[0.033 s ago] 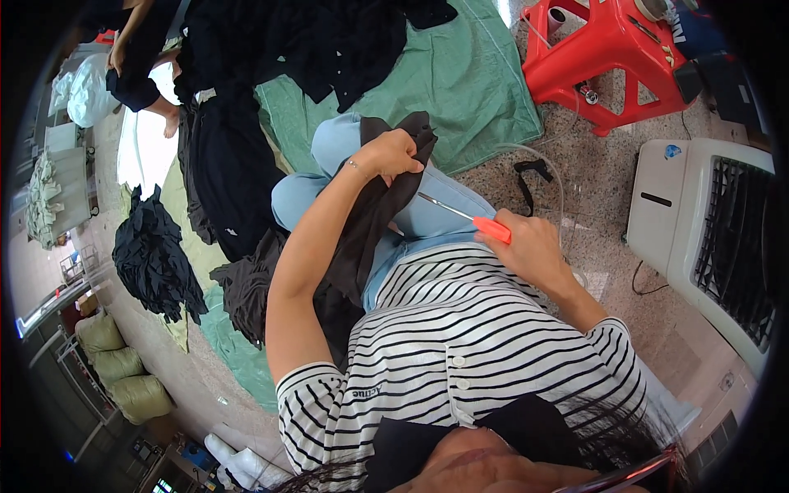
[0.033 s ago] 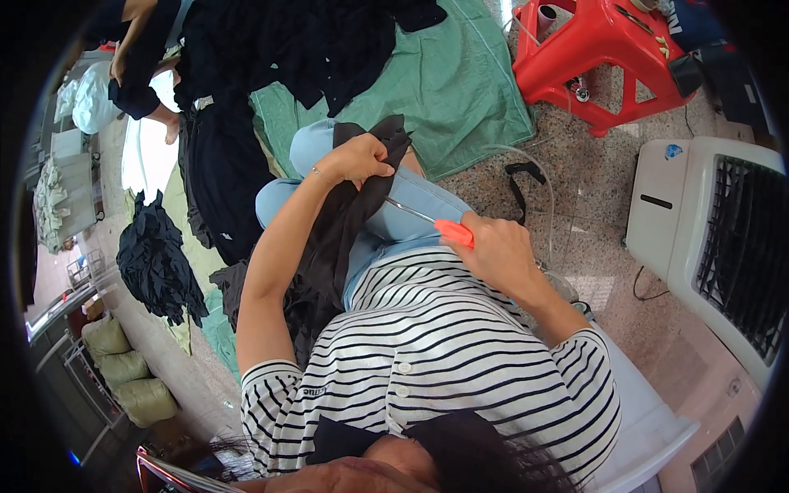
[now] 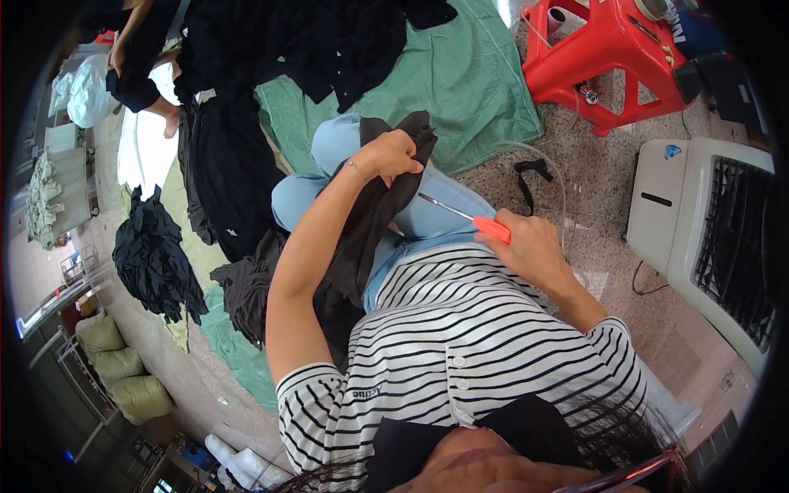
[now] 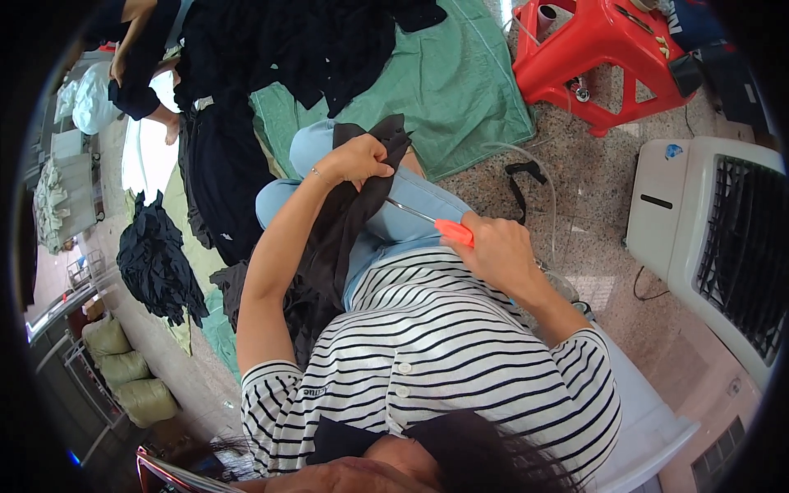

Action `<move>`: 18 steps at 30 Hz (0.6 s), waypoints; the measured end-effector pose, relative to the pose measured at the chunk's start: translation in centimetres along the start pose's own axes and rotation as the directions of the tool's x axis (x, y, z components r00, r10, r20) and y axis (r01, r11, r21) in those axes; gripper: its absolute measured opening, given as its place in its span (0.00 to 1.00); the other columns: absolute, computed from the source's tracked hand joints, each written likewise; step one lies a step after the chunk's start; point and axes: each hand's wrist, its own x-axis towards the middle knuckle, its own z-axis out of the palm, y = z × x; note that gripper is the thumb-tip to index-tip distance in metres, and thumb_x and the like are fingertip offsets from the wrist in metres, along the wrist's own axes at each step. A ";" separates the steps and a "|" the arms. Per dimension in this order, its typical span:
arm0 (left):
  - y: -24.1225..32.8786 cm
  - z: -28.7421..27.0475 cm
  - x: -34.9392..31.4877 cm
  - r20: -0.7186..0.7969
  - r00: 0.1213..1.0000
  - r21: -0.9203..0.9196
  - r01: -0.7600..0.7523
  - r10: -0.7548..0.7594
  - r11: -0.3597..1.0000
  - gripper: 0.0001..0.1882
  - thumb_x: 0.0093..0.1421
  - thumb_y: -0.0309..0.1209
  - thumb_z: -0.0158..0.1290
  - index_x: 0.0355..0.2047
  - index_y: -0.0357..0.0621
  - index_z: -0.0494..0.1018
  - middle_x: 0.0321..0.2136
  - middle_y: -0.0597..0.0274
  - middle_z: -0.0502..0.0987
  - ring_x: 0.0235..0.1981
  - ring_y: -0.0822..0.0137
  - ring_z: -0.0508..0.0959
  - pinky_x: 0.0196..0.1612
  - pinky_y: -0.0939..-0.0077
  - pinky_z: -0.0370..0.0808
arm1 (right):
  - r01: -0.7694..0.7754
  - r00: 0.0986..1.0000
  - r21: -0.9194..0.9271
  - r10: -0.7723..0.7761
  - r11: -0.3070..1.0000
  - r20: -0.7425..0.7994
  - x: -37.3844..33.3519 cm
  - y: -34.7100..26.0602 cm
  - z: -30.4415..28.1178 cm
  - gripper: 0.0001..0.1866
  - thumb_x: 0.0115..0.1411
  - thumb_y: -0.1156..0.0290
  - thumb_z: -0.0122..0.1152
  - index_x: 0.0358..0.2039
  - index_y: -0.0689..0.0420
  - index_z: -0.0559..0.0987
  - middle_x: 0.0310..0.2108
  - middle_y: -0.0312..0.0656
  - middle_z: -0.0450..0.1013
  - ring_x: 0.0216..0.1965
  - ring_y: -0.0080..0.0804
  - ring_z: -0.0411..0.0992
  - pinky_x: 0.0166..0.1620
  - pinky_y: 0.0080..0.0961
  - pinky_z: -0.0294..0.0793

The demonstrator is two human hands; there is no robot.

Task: The person trims loose threads from dark garments using a handheld thread cutter and stacks the trimmed garments into a pile on the floor.

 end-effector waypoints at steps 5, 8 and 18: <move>-0.3 0.0 -0.5 -0.005 0.998 -0.060 -0.056 0.056 0.997 0.08 0.57 0.29 0.58 0.30 0.34 0.77 0.24 0.56 0.77 0.25 0.67 0.79 0.26 0.70 0.80 | -0.041 0.994 -0.023 0.039 0.999 -0.098 0.5 1.2 0.6 0.20 0.57 0.49 0.64 0.29 0.55 0.76 0.19 0.49 0.74 0.22 0.54 0.74 0.25 0.45 0.70; -0.8 0.2 -0.4 0.003 0.997 -0.194 -0.076 0.077 0.978 0.10 0.59 0.28 0.57 0.39 0.35 0.79 0.26 0.67 0.75 0.27 0.74 0.74 0.28 0.74 0.76 | -0.072 0.984 -0.061 0.060 0.996 -0.168 1.3 2.1 0.9 0.21 0.58 0.49 0.63 0.28 0.56 0.75 0.19 0.49 0.75 0.22 0.53 0.75 0.25 0.46 0.71; -1.6 0.5 -0.4 -0.034 0.999 -0.303 -0.026 0.016 0.953 0.11 0.60 0.27 0.54 0.42 0.38 0.78 0.28 0.73 0.75 0.25 0.78 0.70 0.26 0.77 0.69 | -0.171 0.976 -0.035 0.164 0.985 -0.142 2.1 1.9 1.2 0.22 0.57 0.47 0.64 0.27 0.55 0.76 0.19 0.51 0.75 0.24 0.56 0.74 0.27 0.49 0.70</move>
